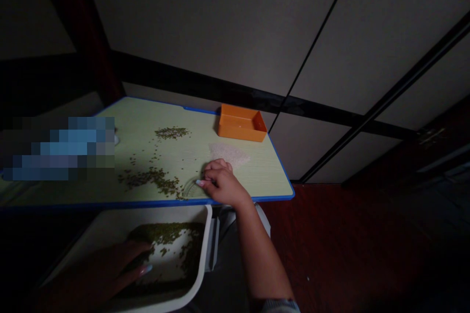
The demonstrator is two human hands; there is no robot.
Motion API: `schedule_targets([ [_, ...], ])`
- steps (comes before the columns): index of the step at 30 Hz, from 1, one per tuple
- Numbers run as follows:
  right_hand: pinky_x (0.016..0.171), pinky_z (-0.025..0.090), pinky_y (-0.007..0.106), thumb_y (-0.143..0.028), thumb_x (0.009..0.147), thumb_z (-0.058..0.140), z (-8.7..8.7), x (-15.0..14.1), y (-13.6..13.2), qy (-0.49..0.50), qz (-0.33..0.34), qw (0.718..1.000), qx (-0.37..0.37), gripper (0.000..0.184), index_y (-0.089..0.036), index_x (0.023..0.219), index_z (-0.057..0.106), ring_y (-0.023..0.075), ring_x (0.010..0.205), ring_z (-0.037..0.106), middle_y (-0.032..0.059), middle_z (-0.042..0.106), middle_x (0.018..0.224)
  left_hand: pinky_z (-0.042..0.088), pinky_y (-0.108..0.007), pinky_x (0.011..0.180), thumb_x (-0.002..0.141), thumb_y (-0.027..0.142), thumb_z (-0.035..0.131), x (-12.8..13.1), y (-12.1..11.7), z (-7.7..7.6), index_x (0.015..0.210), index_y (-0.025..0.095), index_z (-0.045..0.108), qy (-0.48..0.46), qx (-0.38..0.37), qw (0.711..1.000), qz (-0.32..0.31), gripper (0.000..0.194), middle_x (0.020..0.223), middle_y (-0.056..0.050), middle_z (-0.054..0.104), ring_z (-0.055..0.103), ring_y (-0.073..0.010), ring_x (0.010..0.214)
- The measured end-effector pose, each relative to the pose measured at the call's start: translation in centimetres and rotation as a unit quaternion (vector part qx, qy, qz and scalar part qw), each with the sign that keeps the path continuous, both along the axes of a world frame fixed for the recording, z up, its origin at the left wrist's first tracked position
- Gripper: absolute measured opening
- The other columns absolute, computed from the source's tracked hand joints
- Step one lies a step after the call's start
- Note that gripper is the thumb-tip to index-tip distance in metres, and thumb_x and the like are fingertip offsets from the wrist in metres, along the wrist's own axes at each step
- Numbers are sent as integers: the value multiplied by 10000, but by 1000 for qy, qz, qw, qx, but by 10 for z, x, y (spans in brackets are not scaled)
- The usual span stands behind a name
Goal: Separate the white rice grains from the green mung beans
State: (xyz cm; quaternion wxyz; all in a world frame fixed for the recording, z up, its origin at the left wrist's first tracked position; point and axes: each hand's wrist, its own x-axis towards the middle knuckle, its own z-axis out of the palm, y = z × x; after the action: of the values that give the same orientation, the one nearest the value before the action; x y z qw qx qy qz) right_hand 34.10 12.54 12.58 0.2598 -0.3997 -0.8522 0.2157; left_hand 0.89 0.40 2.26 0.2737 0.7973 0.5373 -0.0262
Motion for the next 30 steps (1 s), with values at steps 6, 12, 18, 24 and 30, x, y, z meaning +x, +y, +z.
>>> schedule_targets([
  [6,1063,408,445,-271,1046,778,0,3,-1,16,-1,1000,-8,426,-246,739,485,262,1077,553,32,657,978,628,-465,1172,994,523,546,7,0,11,1375,313,851,11,-7,1000,13,531,1452,-115,886,835,-351,1341],
  [12,1070,416,448,-268,1038,783,4,2,-4,14,-13,1000,-15,430,-253,740,474,266,1085,567,31,664,979,632,-500,1167,967,524,571,12,1,17,1347,307,869,6,-6,1000,20,530,1433,-129,893,833,-382,1348],
  [18,1086,406,430,-302,1045,819,5,0,-5,10,9,1000,-12,415,-254,769,512,261,1109,581,24,682,1011,632,-482,1156,959,491,558,15,2,21,1372,302,860,26,-28,999,16,546,1449,-129,887,836,-365,1345],
  [24,1046,400,418,-278,1053,814,0,-2,-4,14,-7,1000,5,417,-247,761,518,253,1081,566,25,666,986,619,-498,1185,973,490,537,17,1,28,1398,286,852,25,-29,999,19,567,1465,-135,879,824,-369,1369],
  [30,1026,418,422,-245,1029,815,0,0,-4,40,-36,999,-1,455,-249,720,481,248,1031,549,23,645,941,633,-498,1154,944,507,540,17,1,29,1384,291,859,32,-25,999,20,585,1432,-128,893,835,-382,1338],
])
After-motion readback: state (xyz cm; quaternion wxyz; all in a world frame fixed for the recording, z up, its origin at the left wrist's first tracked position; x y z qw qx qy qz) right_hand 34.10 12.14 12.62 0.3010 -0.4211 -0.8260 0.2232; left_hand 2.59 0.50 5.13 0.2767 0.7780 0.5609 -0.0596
